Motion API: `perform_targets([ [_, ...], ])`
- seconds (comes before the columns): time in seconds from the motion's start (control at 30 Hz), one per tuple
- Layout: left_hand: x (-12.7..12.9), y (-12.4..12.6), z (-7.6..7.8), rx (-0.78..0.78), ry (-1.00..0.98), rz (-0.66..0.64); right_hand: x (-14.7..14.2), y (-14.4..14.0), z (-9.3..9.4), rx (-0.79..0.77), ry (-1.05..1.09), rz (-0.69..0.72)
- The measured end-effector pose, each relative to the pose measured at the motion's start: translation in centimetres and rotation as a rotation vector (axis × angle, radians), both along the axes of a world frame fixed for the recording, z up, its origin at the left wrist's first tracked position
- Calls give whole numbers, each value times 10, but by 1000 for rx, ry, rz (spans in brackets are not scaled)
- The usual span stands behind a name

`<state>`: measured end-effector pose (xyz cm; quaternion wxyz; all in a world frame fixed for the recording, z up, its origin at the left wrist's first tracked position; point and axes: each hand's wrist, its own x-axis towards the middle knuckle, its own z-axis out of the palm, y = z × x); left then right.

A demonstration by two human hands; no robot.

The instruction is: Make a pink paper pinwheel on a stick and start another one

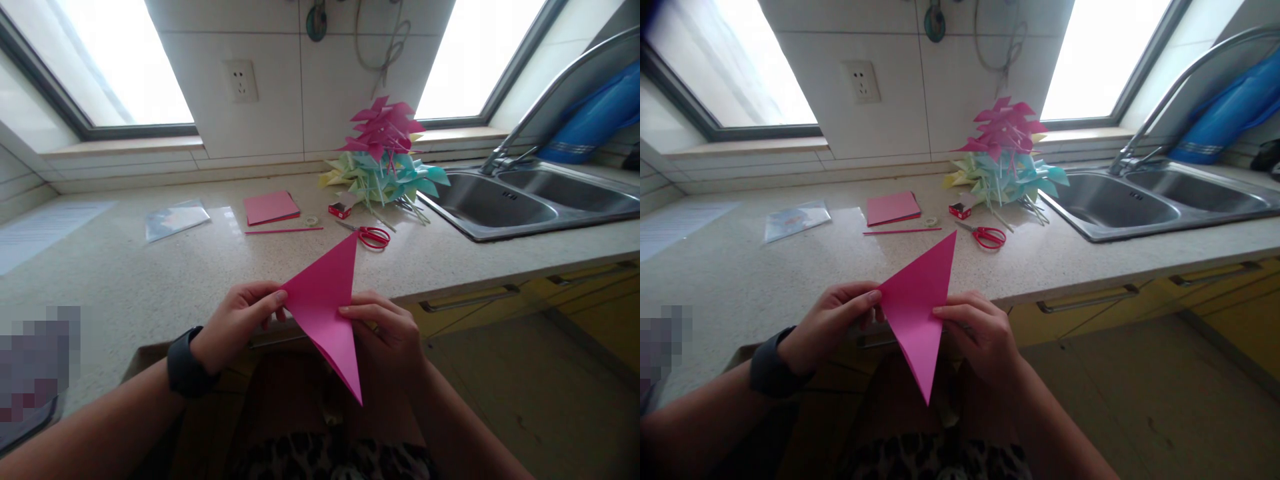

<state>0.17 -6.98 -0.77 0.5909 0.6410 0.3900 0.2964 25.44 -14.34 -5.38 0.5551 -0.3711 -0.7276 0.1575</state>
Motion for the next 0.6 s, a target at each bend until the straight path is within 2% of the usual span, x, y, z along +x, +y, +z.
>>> perform_targets([
  [0.27, 0, 3, -2, -42, -86, 40, 0, 0, -3, 2, 17, 18],
  [0.4, -2, 5, -3, -46, -91, 6, 3, -1, -3, -3, 16, 22],
  [0.6, -3, 5, -4, -64, -42, 34, 7, -3, -2, -12, 25, 19],
])
